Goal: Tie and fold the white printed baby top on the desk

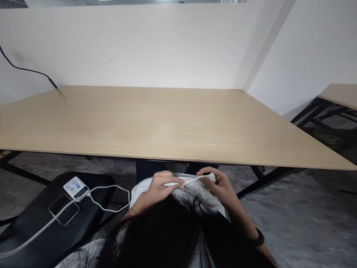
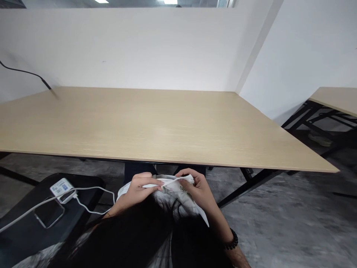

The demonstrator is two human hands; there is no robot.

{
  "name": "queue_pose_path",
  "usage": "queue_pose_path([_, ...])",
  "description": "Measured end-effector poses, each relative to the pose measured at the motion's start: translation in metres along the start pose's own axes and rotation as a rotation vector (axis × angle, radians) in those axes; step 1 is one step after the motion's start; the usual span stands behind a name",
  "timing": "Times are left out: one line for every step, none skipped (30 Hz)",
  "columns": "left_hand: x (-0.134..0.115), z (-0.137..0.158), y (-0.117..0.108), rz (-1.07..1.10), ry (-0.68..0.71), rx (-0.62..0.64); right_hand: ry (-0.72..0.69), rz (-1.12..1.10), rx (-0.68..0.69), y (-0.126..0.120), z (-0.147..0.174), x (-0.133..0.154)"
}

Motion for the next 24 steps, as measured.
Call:
queue_pose_path([-0.004,-0.002,-0.003,-0.028,0.032,-0.023,-0.036,0.078,0.012,-0.002,0.000,0.003])
queue_pose_path([-0.007,-0.004,-0.006,-0.062,0.055,-0.058,-0.076,0.166,0.011,-0.004,0.000,0.006])
queue_pose_path([-0.009,-0.005,-0.010,-0.094,0.067,-0.092,-0.121,0.259,-0.004,-0.006,0.001,0.010])
queue_pose_path([-0.011,-0.006,-0.012,-0.120,0.070,-0.120,-0.175,0.352,-0.029,-0.009,0.002,0.015])
queue_pose_path([-0.012,-0.006,-0.013,-0.140,0.067,-0.138,-0.240,0.440,-0.058,-0.009,0.004,0.022])
queue_pose_path([-0.013,-0.006,-0.013,-0.153,0.065,-0.136,-0.315,0.520,-0.084,-0.009,0.008,0.030])
queue_pose_path([-0.014,-0.006,-0.010,-0.162,0.065,-0.114,-0.391,0.590,-0.100,-0.005,0.012,0.037])
queue_pose_path([-0.015,-0.006,-0.007,-0.167,0.062,-0.085,-0.456,0.649,-0.095,0.000,0.015,0.043])
queue_pose_path([-0.016,-0.005,-0.004,-0.169,0.058,-0.048,-0.509,0.696,-0.075,0.008,0.018,0.048])
queue_pose_path([-0.016,-0.005,0.000,-0.166,0.052,-0.012,-0.548,0.736,-0.048,0.016,0.020,0.051])
queue_pose_path([-0.015,-0.005,0.002,-0.163,0.042,0.019,-0.573,0.769,-0.013,0.023,0.021,0.051])
queue_pose_path([-0.015,-0.005,0.004,-0.161,0.028,0.046,-0.586,0.793,0.022,0.030,0.021,0.051])
queue_pose_path([-0.014,-0.005,0.005,-0.163,0.014,0.067,-0.590,0.809,0.051,0.036,0.020,0.049])
queue_pose_path([-0.014,-0.005,0.004,-0.169,0.003,0.083,-0.588,0.818,0.071,0.040,0.018,0.047])
queue_pose_path([-0.014,-0.006,0.003,-0.177,-0.004,0.105,-0.583,0.817,0.082,0.041,0.017,0.045])
queue_pose_path([-0.014,-0.006,0.002,-0.187,-0.005,0.134,-0.574,0.807,0.094,0.042,0.016,0.044])
queue_pose_path([-0.015,-0.006,0.001,-0.196,-0.001,0.171,-0.568,0.787,0.120,0.042,0.016,0.043])
queue_pose_path([-0.016,-0.006,0.000,-0.205,0.003,0.211,-0.564,0.759,0.160,0.043,0.016,0.042])
queue_pose_path([-0.017,-0.006,0.000,-0.216,0.003,0.252,-0.561,0.729,0.210,0.044,0.017,0.042])
queue_pose_path([-0.017,-0.006,0.000,-0.232,0.000,0.293,-0.556,0.705,0.261,0.046,0.018,0.042])
queue_pose_path([-0.017,-0.005,0.001,-0.250,0.000,0.326,-0.548,0.692,0.308,0.047,0.019,0.042])
queue_pose_path([-0.017,-0.004,0.001,-0.266,0.006,0.347,-0.537,0.691,0.344,0.049,0.020,0.042])
queue_pose_path([-0.018,-0.004,0.002,-0.278,0.019,0.360,-0.530,0.698,0.364,0.050,0.020,0.041])
queue_pose_path([-0.018,-0.003,0.003,-0.286,0.036,0.364,-0.524,0.707,0.370,0.050,0.020,0.041])
Point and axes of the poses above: each hand's wrist, its own z-axis away from the middle knuckle, its own y-axis out of the palm, x = y × z, the point moved 8 cm from there along -z, towards the middle knuckle, and after that the axes turned 6 degrees about z, right-handed, at the moved point
